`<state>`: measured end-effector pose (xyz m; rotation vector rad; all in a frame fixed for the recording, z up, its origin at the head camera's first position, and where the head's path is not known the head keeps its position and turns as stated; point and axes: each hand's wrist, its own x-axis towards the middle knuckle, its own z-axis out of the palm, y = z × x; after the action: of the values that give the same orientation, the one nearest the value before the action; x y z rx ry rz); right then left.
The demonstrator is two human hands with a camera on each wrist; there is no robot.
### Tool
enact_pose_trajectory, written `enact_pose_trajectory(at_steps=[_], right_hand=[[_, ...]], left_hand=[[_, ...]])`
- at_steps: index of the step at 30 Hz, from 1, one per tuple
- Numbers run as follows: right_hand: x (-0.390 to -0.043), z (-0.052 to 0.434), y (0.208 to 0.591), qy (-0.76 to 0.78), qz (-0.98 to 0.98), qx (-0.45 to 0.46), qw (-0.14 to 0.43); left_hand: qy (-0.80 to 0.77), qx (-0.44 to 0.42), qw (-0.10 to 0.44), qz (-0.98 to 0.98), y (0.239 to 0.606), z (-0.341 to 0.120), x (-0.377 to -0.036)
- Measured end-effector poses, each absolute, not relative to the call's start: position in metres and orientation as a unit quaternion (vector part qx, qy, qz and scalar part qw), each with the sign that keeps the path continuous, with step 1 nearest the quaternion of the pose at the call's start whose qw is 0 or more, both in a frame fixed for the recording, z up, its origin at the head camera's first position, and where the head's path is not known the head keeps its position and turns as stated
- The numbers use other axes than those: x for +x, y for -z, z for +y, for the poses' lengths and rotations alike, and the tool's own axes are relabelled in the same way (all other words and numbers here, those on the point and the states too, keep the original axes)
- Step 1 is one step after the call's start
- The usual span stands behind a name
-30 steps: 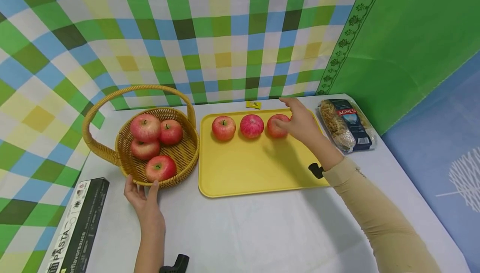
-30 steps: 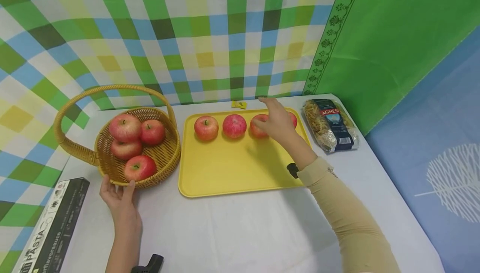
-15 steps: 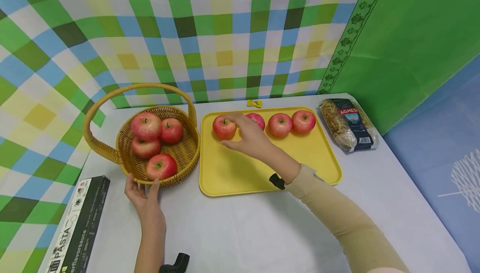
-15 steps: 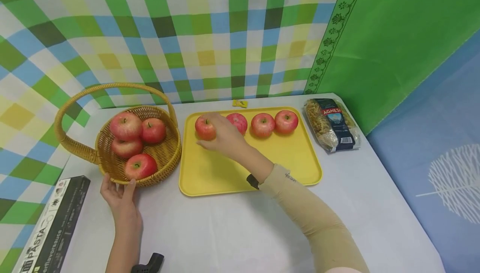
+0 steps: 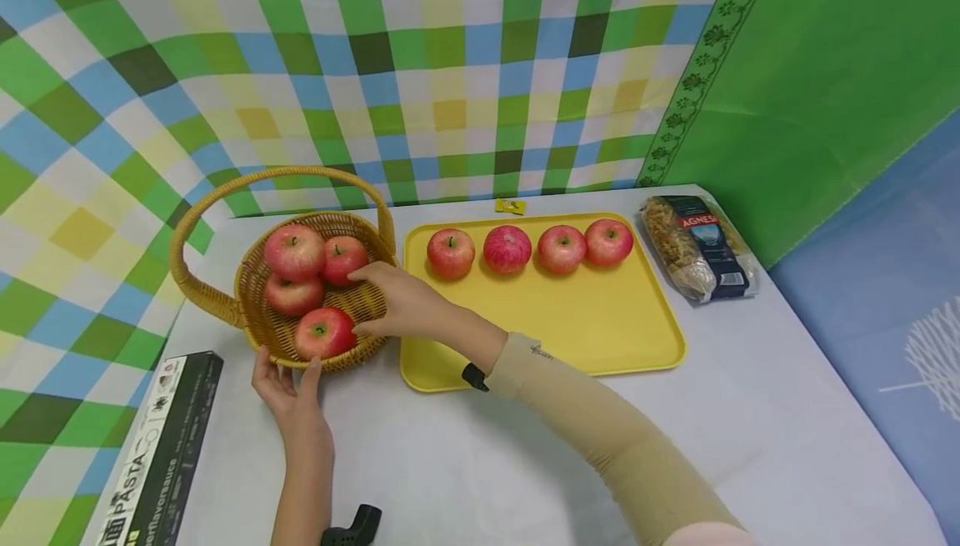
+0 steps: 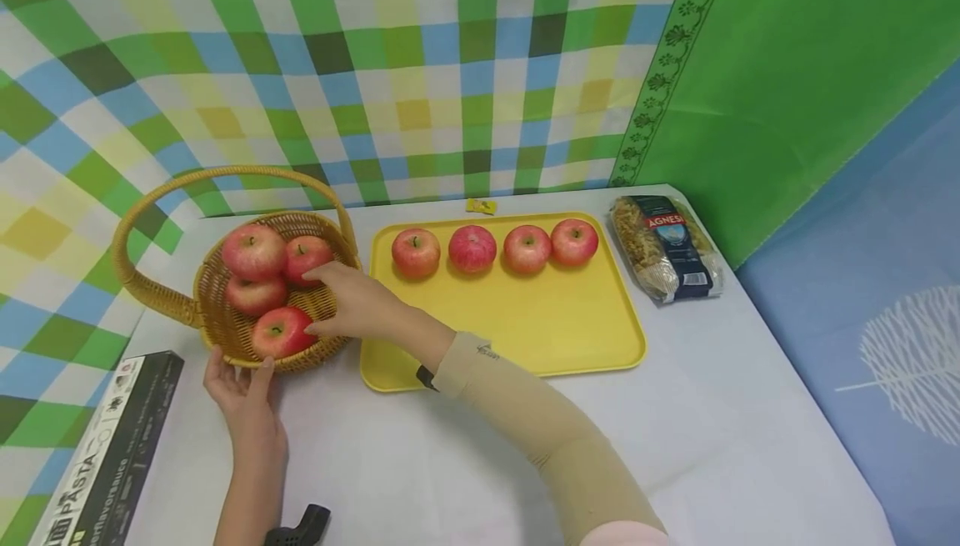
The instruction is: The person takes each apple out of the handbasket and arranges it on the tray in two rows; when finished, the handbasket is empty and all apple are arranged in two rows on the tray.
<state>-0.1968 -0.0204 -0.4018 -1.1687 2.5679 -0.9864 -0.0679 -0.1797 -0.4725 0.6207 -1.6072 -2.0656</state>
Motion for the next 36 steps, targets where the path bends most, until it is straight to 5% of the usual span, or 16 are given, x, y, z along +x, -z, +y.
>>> enact_pose_trajectory(at_steps=[14, 36], right_hand=[[-0.214, -0.068, 0.416, 0.255, 0.839, -0.443, 0.188], [-0.214, -0.087, 0.420, 0.235, 0.846, -0.438, 0.194]], left_hand=[[0.757, 0.217, 0.226, -0.574, 0.477, -0.180, -0.070], [0.759, 0.216, 0.229, -0.570, 0.477, -0.182, -0.070]])
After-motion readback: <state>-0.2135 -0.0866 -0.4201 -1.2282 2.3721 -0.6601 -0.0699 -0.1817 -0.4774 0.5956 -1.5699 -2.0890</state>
